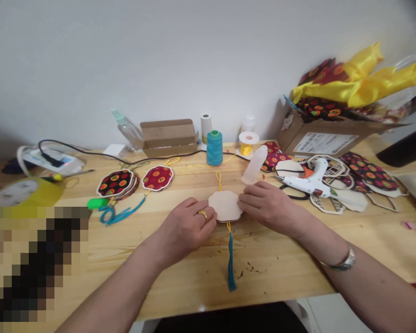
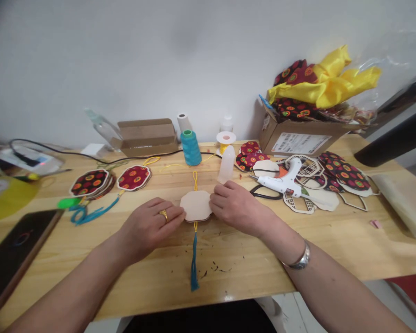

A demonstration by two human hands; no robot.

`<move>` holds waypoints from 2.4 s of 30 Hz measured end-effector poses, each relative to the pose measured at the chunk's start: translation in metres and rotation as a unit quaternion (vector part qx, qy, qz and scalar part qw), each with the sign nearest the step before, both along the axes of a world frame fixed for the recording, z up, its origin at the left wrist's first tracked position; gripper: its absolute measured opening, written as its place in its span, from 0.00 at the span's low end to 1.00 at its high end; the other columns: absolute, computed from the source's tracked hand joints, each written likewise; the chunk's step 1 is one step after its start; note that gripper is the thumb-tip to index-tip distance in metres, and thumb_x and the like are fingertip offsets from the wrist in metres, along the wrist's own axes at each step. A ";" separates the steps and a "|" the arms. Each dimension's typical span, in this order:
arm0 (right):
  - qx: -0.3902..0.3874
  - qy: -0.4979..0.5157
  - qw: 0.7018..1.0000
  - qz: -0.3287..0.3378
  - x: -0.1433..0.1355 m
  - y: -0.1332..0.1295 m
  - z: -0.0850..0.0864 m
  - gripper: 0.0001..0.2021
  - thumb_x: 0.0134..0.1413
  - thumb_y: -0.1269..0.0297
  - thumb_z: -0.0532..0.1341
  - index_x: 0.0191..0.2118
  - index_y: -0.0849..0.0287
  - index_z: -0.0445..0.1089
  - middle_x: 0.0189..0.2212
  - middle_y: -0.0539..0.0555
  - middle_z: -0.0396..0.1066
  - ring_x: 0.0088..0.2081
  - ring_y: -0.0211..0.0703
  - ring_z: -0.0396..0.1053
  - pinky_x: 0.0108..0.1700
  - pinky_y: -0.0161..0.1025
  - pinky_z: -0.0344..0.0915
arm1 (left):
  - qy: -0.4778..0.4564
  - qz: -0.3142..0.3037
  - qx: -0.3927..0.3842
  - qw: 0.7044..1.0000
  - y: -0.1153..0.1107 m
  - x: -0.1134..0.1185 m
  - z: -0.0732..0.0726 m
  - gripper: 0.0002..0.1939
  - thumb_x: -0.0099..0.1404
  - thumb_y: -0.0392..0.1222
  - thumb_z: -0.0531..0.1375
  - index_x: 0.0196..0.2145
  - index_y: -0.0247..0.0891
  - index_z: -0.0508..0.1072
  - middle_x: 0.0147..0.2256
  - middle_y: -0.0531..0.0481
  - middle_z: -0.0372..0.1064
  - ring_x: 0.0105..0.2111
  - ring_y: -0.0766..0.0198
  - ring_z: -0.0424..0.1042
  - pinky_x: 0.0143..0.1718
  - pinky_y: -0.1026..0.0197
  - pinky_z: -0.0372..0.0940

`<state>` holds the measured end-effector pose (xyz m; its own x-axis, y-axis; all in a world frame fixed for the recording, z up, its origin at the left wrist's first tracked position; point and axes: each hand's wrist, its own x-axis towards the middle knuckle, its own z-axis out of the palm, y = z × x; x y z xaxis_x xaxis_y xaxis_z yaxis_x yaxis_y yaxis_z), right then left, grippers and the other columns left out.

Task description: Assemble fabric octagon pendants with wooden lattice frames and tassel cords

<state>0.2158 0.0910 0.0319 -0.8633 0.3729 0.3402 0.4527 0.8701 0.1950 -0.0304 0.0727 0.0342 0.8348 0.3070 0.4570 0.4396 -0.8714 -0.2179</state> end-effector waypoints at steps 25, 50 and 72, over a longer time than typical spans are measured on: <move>-0.298 0.125 0.941 -0.097 -0.010 -0.010 -0.004 0.34 0.51 0.60 0.65 0.61 0.63 0.53 0.53 0.63 0.64 0.56 0.55 0.53 0.55 0.53 0.61 | 0.045 -0.002 -0.022 0.999 -0.010 0.003 -0.007 0.10 0.64 0.28 0.53 0.30 0.33 0.72 0.28 0.47 0.72 0.29 0.60 0.70 0.28 0.58 0.64; -0.344 0.123 0.925 -0.106 -0.012 -0.007 -0.005 0.29 0.50 0.61 0.65 0.57 0.61 0.60 0.49 0.63 0.65 0.54 0.54 0.55 0.53 0.52 0.61 | -0.093 0.143 -0.288 0.942 -0.003 0.006 -0.018 0.34 0.56 0.48 0.65 0.56 0.36 0.60 0.46 0.42 0.71 0.45 0.53 0.68 0.44 0.49 0.67; -0.353 0.140 0.921 -0.083 -0.002 -0.005 -0.001 0.33 0.48 0.58 0.66 0.60 0.59 0.57 0.52 0.63 0.64 0.56 0.56 0.53 0.55 0.54 0.60 | -0.077 0.201 -0.266 0.940 -0.012 0.015 -0.027 0.32 0.58 0.48 0.62 0.56 0.32 0.58 0.44 0.38 0.70 0.45 0.48 0.67 0.42 0.47 0.67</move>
<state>0.2140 0.0863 0.0305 -0.6894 0.7056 0.1636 0.5376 0.6498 -0.5374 -0.0150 0.0607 0.0077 0.5395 0.8025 0.2550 0.7471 -0.5959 0.2946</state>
